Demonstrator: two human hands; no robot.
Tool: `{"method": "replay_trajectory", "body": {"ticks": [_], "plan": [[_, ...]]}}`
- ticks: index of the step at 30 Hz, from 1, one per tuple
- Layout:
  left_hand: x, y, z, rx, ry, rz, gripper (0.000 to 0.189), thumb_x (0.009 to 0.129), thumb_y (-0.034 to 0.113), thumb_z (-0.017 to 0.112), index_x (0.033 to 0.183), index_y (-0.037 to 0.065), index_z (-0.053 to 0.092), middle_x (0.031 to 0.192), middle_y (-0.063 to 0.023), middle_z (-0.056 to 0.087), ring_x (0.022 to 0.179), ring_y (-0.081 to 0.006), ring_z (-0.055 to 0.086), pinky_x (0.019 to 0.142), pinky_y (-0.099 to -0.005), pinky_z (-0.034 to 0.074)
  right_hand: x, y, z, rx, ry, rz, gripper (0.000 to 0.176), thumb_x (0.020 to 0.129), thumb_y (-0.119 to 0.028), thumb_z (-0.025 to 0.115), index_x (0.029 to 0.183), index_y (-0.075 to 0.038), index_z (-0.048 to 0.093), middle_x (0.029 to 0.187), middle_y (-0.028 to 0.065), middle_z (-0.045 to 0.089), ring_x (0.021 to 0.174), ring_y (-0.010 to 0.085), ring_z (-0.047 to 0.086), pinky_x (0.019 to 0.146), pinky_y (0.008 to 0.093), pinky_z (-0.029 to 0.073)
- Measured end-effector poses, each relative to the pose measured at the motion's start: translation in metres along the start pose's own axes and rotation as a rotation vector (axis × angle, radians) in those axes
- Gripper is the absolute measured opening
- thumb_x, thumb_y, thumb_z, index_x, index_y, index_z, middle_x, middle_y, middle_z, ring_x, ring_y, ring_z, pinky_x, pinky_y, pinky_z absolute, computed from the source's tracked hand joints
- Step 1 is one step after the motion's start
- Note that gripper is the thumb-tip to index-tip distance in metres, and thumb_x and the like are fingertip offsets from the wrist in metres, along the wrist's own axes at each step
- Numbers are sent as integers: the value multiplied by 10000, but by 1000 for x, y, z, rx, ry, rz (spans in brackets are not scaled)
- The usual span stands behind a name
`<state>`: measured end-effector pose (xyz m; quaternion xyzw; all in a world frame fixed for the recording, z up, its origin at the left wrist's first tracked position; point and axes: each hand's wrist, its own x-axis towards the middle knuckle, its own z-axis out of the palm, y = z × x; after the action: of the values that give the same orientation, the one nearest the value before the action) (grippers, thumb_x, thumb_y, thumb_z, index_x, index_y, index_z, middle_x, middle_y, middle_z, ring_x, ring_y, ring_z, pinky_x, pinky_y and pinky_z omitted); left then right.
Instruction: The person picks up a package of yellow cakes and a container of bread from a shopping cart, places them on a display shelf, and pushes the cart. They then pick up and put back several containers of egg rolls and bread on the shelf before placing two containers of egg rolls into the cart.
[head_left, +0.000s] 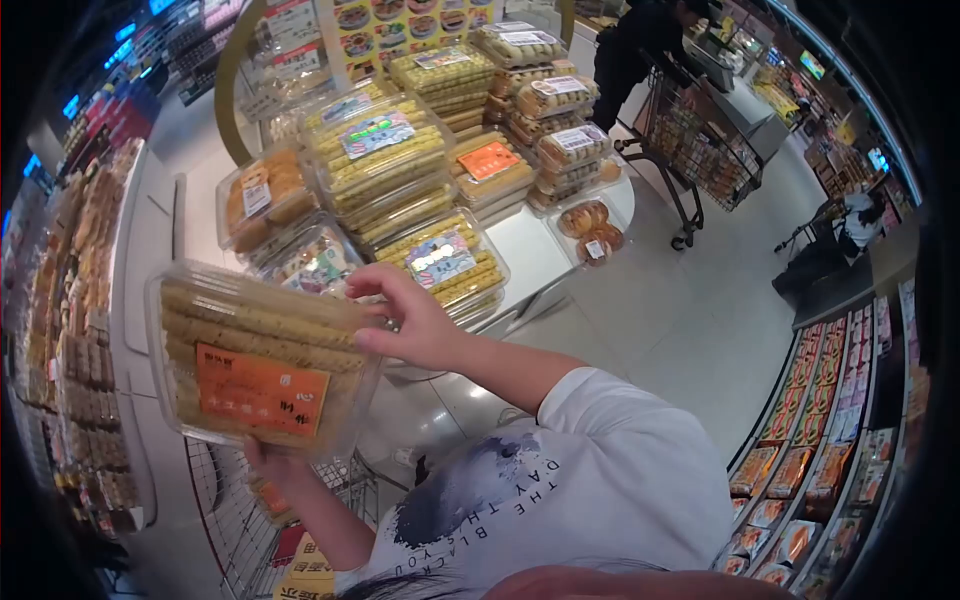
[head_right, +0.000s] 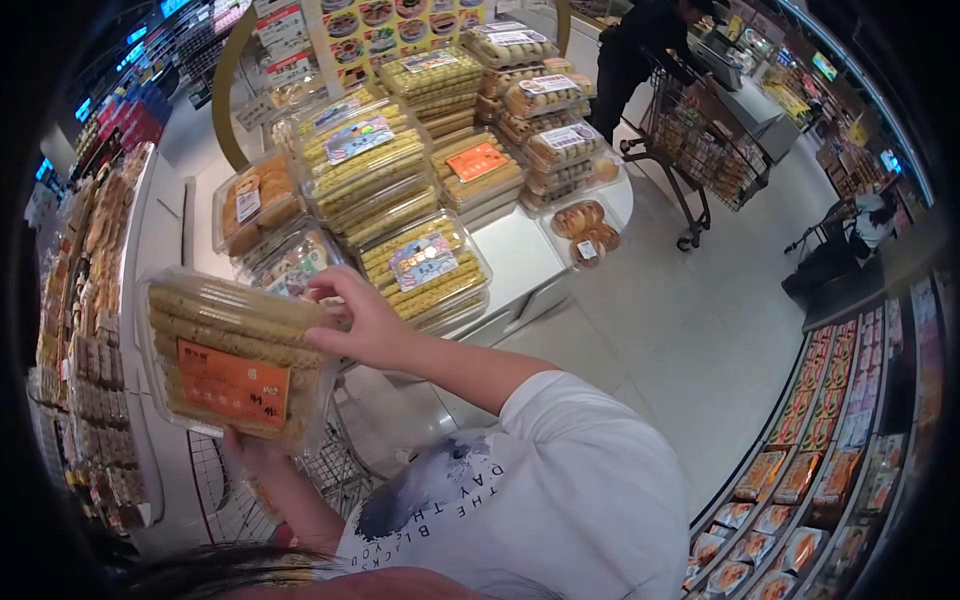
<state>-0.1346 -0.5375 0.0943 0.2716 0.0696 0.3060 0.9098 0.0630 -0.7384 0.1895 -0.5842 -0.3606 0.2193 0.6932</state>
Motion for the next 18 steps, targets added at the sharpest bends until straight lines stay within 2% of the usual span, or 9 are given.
{"method": "replay_trajectory", "body": {"ticks": [3,7,9,11,15,18], "plan": [[0,-90,51,-71,105,-210,549,778,260,507,1252,40,338,1227,-101,427,1119,-248,427,937,-417,348,-69,15,-80,167,195,85,660,715,-122,663,1244,-33,279,1153,91,397,1121,190,391,909,305,380],[-17,-200,112,9,60,-472,464,819,218,470,1232,35,361,1226,-99,435,1121,-246,426,957,-406,327,-161,23,-155,286,442,219,723,722,-117,665,1276,-25,209,1196,103,380,1103,182,411,890,314,395],[-35,-250,131,66,14,-580,421,838,224,461,1209,37,391,1212,-102,453,1119,-255,427,967,-408,315,-191,23,-181,323,673,183,694,711,-81,660,1265,-26,246,1164,85,432,1045,170,462,869,299,401],[-59,-291,150,73,-76,-690,466,830,198,485,1239,29,340,1232,-99,432,1132,-239,417,970,-395,305,-219,27,-213,330,838,139,669,700,-60,659,1250,-21,281,1133,76,470,1032,161,473,859,293,405],[-77,-340,150,101,-301,-943,519,824,201,516,1265,34,299,1255,-89,407,1152,-219,397,971,-382,296,-267,20,-277,335,974,145,593,659,-48,671,1178,-12,386,1066,74,529,984,162,513,844,297,414],[-66,-359,140,28,-255,-1084,514,841,247,494,1279,71,289,1276,-80,382,1163,-218,383,950,-393,315,-291,14,-312,245,952,190,601,640,-51,676,1172,-12,398,1046,74,543,956,166,530,845,302,416]]}}
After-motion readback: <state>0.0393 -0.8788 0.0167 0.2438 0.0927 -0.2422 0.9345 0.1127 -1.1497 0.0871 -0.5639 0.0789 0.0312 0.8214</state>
